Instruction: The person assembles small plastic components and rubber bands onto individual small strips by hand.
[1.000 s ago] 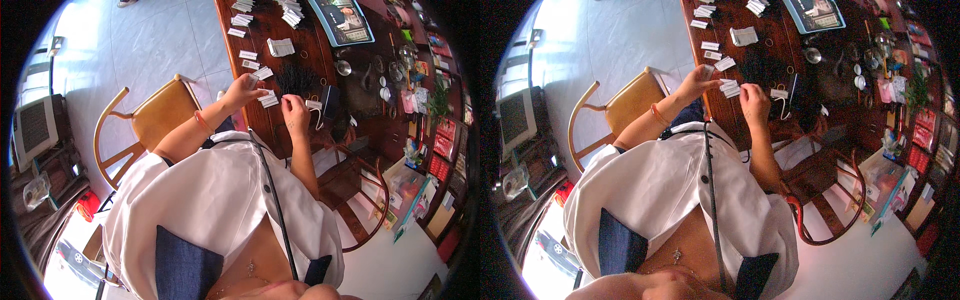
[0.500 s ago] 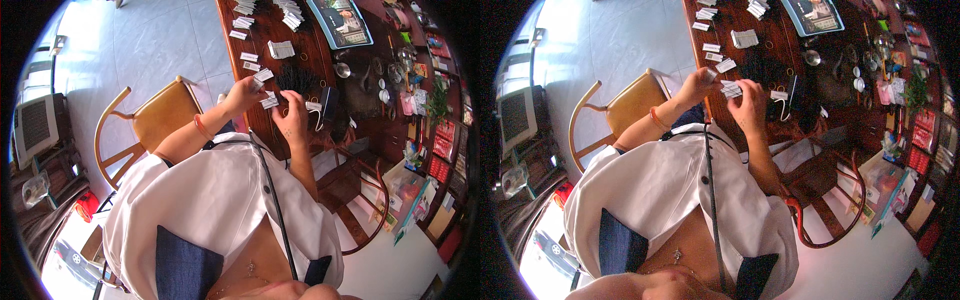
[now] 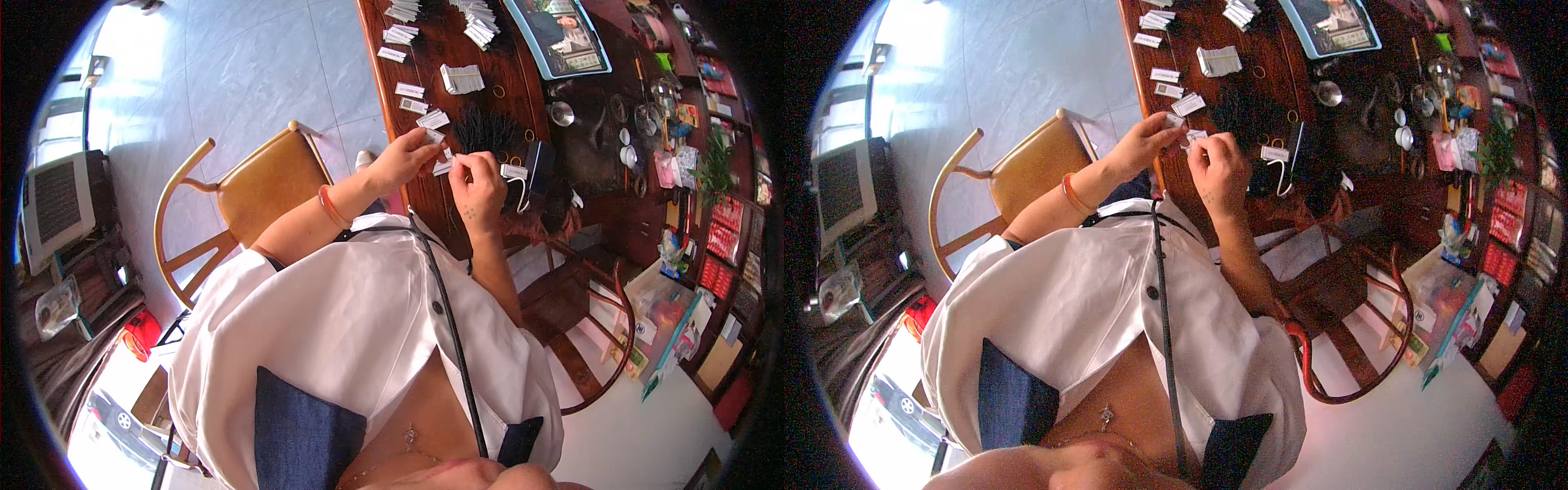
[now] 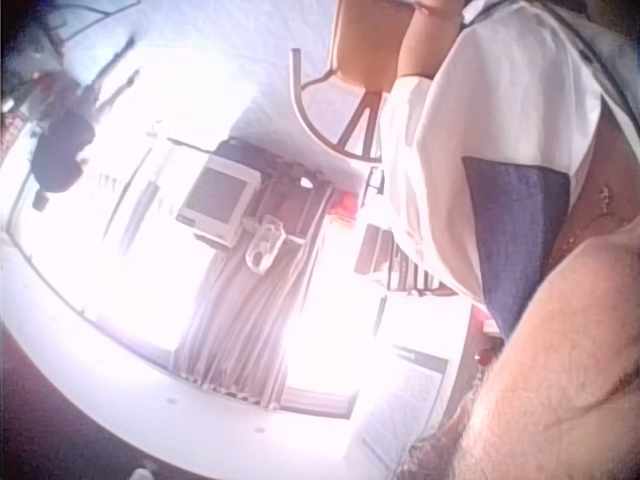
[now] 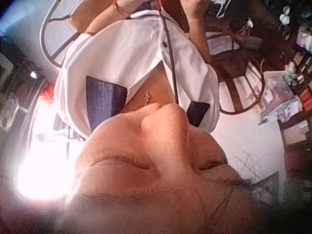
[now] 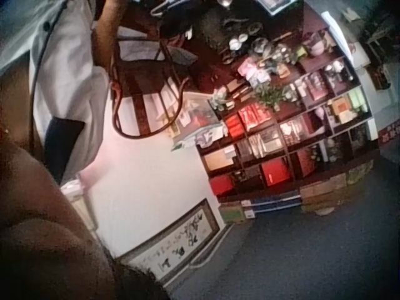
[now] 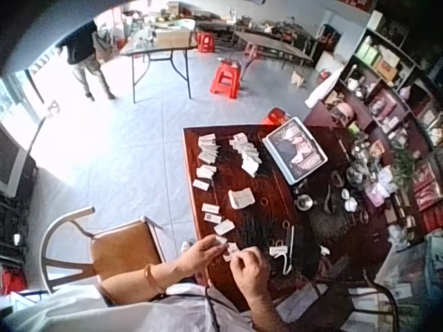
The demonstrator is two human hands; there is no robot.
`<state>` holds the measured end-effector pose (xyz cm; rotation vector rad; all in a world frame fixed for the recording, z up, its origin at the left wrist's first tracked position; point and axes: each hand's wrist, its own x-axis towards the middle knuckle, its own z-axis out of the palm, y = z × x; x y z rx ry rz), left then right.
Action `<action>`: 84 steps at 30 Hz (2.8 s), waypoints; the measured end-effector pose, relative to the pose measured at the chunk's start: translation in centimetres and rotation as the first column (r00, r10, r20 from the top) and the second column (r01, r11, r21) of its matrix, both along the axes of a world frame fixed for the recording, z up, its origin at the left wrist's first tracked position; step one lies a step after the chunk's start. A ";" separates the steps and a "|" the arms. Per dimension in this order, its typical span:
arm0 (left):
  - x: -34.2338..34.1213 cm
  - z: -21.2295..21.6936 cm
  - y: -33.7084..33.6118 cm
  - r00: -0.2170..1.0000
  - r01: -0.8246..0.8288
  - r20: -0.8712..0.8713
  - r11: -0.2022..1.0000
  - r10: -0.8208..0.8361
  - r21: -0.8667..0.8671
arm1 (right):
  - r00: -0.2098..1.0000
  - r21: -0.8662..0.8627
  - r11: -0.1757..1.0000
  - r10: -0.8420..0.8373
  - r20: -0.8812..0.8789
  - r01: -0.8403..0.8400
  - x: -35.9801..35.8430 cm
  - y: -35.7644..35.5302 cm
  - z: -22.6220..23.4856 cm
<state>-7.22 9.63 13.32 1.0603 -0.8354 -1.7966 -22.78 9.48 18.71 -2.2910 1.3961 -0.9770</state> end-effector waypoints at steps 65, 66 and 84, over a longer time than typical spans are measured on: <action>1.3 3.1 0.6 0.814 0.474 0.553 0.756 -0.180 -0.452 | 0.626 0.641 0.631 -0.299 0.721 -0.437 -1.0 -0.6 -1.0; 1.3 3.2 0.6 0.797 0.498 0.570 0.750 -0.199 -0.435 | 0.594 0.640 0.627 -0.329 0.734 -0.445 -1.2 -0.6 -1.3; 1.1 4.0 0.9 0.822 0.388 0.566 0.784 -0.057 -0.485 | 0.686 0.535 0.803 -0.236 0.689 -0.261 -0.9 1.1 -0.1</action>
